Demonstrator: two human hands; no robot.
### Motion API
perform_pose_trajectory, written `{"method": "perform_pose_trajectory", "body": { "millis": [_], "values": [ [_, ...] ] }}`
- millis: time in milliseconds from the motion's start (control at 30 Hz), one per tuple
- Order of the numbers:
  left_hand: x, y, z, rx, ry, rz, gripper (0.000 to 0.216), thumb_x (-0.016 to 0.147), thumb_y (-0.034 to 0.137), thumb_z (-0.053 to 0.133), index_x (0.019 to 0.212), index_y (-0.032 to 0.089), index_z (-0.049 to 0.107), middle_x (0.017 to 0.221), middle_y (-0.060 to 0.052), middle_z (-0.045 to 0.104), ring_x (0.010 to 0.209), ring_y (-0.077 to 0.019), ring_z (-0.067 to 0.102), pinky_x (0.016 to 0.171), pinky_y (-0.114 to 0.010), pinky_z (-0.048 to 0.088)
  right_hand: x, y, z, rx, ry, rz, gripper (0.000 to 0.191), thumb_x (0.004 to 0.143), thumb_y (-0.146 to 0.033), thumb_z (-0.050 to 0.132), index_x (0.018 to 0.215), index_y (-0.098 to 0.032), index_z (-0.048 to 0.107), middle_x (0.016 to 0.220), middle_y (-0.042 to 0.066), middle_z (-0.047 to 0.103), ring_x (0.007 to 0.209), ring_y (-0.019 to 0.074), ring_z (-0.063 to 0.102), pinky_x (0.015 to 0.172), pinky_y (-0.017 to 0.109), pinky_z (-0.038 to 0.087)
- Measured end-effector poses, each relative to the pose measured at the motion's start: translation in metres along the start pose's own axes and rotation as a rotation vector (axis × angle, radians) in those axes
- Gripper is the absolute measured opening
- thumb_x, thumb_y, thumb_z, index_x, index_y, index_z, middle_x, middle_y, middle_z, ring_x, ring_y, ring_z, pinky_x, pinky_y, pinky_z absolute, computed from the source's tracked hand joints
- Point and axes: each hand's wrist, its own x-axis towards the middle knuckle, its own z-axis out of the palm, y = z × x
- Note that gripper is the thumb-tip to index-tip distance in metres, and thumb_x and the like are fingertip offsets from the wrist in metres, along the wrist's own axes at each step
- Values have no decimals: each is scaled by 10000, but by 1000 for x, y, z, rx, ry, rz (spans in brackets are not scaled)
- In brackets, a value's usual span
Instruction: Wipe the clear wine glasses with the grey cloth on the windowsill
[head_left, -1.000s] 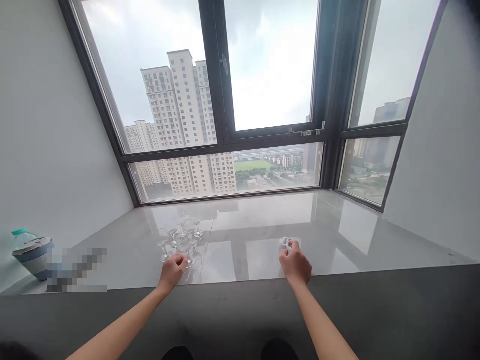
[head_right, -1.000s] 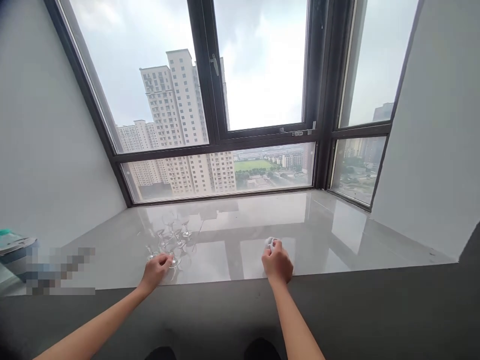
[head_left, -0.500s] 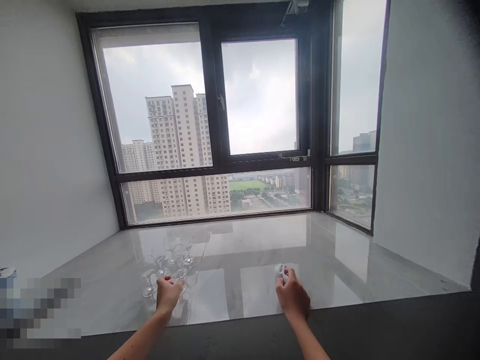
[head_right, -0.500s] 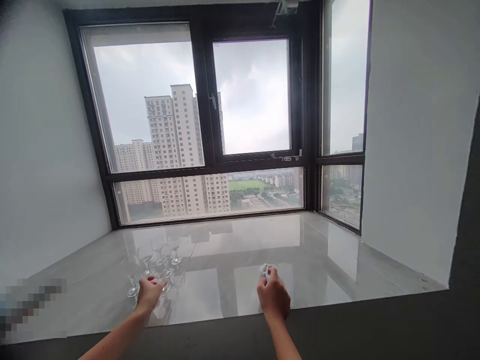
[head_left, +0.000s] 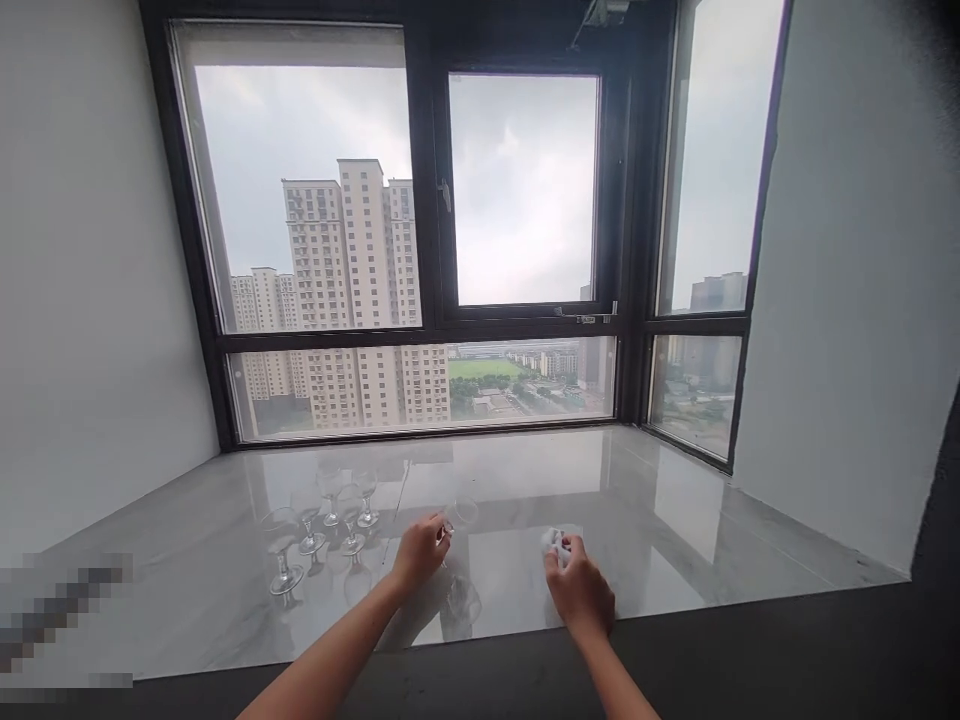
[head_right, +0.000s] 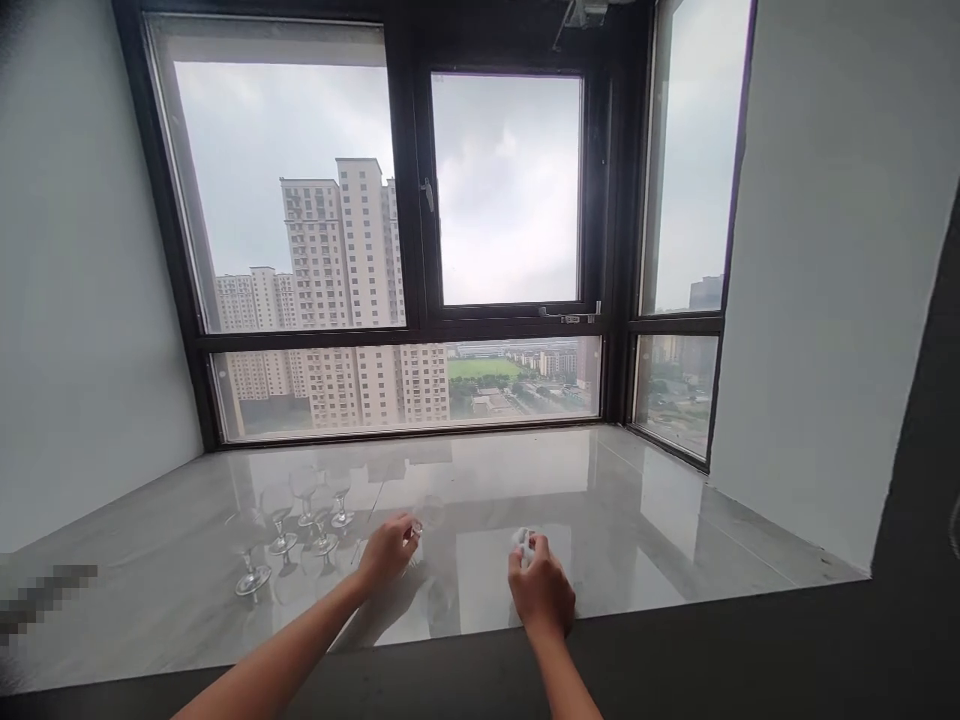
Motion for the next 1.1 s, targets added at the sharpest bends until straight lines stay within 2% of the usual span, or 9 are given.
{"method": "perform_pose_trajectory", "body": {
  "millis": [100, 200, 400, 467, 567, 767, 833, 933, 1100],
  "values": [
    [14, 11, 13, 7, 36, 41, 163, 848, 157, 472, 803, 197, 624, 844, -33, 629, 787, -160, 584, 706, -252, 362, 3, 0, 0, -21, -38, -7, 352, 909, -454, 408, 1168, -249, 528, 1017, 91, 707, 895, 262, 670, 650, 306, 411],
    [17, 7, 21, -27, 111, -30, 184, 865, 166, 447, 838, 204, 625, 829, -26, 618, 765, -160, 579, 708, -261, 371, 7, 0, 3, -59, -63, -14, 409, 870, -482, 459, 1215, -269, 515, 1054, 85, 702, 929, 279, 665, 683, 327, 428],
    [16, -2, 22, -61, 183, -134, 197, 859, 176, 462, 909, 208, 649, 846, -35, 638, 770, -167, 596, 713, -272, 400, 14, 5, 5, -71, -135, -16, 451, 809, -340, 501, 1258, -293, 500, 1087, 75, 692, 971, 284, 654, 736, 345, 439],
    [17, -1, 22, -52, 186, -145, 202, 867, 174, 460, 915, 204, 653, 872, -44, 649, 784, -169, 606, 713, -273, 407, 20, 5, 6, 45, -151, -8, 432, 795, -321, 506, 1227, -308, 510, 1087, 58, 689, 940, 267, 658, 741, 332, 444],
    [19, 2, 24, -22, 156, -143, 211, 873, 164, 461, 931, 205, 660, 906, -54, 656, 813, -175, 614, 717, -278, 413, 35, -10, 12, 381, -65, -40, 470, 738, -319, 554, 1198, -243, 495, 1107, 85, 659, 958, 243, 644, 765, 301, 466],
    [21, 2, 30, 112, 126, -134, 193, 904, 181, 456, 933, 194, 647, 952, -87, 644, 912, -207, 609, 763, -310, 422, 66, -82, 55, 948, -113, -111, 721, 651, -398, 642, 1296, -218, 375, 1160, 88, 561, 861, 193, 623, 705, 284, 497],
    [23, 0, 33, 158, 125, -147, 186, 907, 180, 457, 932, 187, 642, 954, -98, 642, 916, -213, 607, 757, -318, 421, 71, -95, 74, 1004, -93, -97, 734, 644, -398, 638, 1297, -217, 355, 1176, 90, 543, 841, 177, 611, 698, 283, 496],
    [26, -2, 37, 214, 130, -156, 188, 907, 171, 456, 949, 176, 639, 968, -110, 640, 930, -221, 597, 754, -330, 423, 75, -95, 95, 971, -57, -125, 668, 656, -370, 624, 1264, -226, 388, 1113, 68, 574, 788, 163, 580, 687, 290, 487],
    [26, 0, 38, 289, 114, -218, 204, 861, 88, 466, 936, 178, 633, 976, -88, 622, 947, -209, 569, 757, -311, 424, 73, -86, 99, 1031, -126, -123, 624, 628, -338, 650, 1208, -236, 443, 1028, 41, 589, 789, 178, 576, 680, 307, 481]
  ]
}}
